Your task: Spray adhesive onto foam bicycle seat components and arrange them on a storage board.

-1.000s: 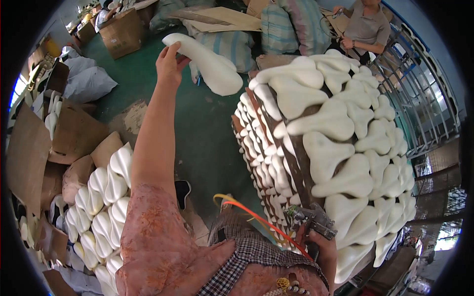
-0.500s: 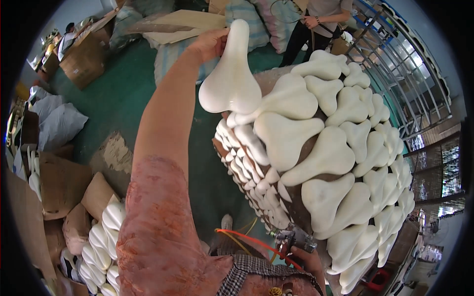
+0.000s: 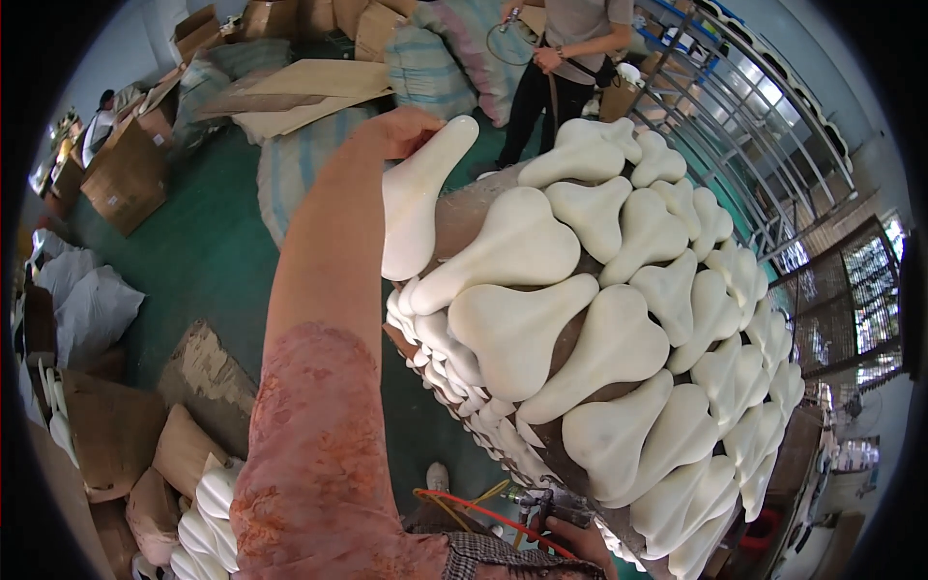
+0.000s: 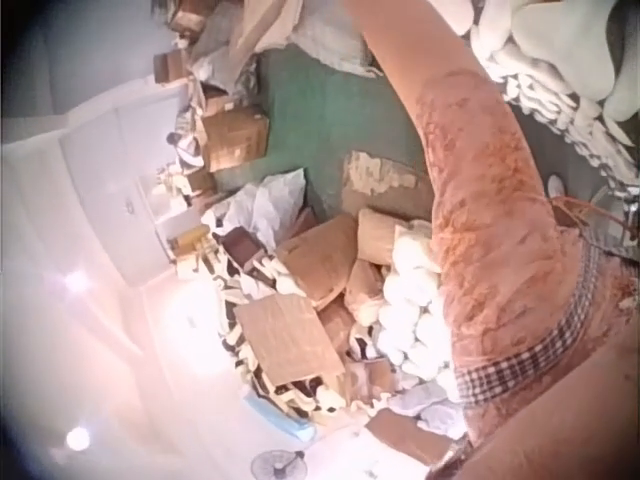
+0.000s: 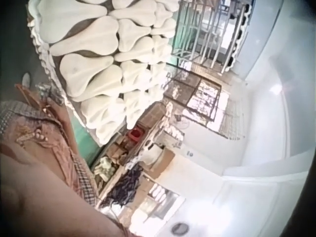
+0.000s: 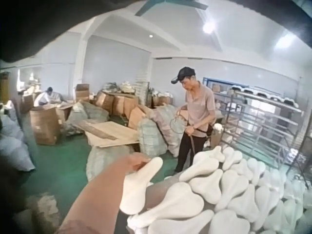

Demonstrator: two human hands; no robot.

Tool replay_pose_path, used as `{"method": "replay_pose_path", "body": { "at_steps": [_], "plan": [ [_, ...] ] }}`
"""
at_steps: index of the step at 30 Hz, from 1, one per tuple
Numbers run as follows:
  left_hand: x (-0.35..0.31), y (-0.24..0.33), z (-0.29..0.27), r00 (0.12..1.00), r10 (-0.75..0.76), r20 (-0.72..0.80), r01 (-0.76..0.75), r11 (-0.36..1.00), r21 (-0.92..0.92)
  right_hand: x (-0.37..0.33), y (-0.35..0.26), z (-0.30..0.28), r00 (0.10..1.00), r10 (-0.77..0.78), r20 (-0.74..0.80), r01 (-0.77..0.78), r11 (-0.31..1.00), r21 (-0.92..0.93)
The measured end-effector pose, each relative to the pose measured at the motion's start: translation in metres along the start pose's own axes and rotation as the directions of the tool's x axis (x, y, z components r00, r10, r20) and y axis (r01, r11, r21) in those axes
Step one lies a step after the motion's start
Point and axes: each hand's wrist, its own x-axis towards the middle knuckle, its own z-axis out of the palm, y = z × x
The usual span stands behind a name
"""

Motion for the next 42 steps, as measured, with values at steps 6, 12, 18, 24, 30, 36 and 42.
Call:
{"method": "replay_pose_path", "body": {
  "at_steps": [6,12,18,24,30,36,42],
  "plan": [
    [0.063,-0.001,0.029,0.973,-0.174,0.150,0.144,0.971,0.192,-0.002,-0.001,-0.001,0.997,-0.020,-0.071,0.021,1.000,0.014],
    [0.082,0.002,0.054,0.903,-0.318,0.289,0.240,0.931,0.275,-0.001,0.002,-0.001,0.992,-0.041,-0.119,0.046,0.998,0.039],
    [0.058,0.014,0.047,0.914,-0.324,0.244,0.260,0.930,0.260,0.010,0.017,-0.006,0.997,-0.053,-0.055,0.059,0.992,0.109],
    [0.034,0.030,0.035,0.935,-0.303,0.183,0.255,0.935,0.248,0.018,0.007,-0.004,0.999,-0.017,-0.042,0.022,0.993,0.116],
    [0.030,0.013,0.010,0.920,-0.346,0.182,0.299,0.923,0.244,0.031,0.012,-0.010,0.999,-0.040,0.036,0.036,0.994,0.105],
    [0.039,0.007,0.017,0.912,-0.386,0.136,0.339,0.899,0.277,0.032,0.003,-0.005,0.999,-0.024,0.027,0.020,0.993,0.120],
    [0.075,-0.012,0.038,0.898,-0.418,0.141,0.363,0.881,0.302,0.029,0.012,-0.015,0.997,-0.072,0.023,0.070,0.995,0.067]
  ]
}}
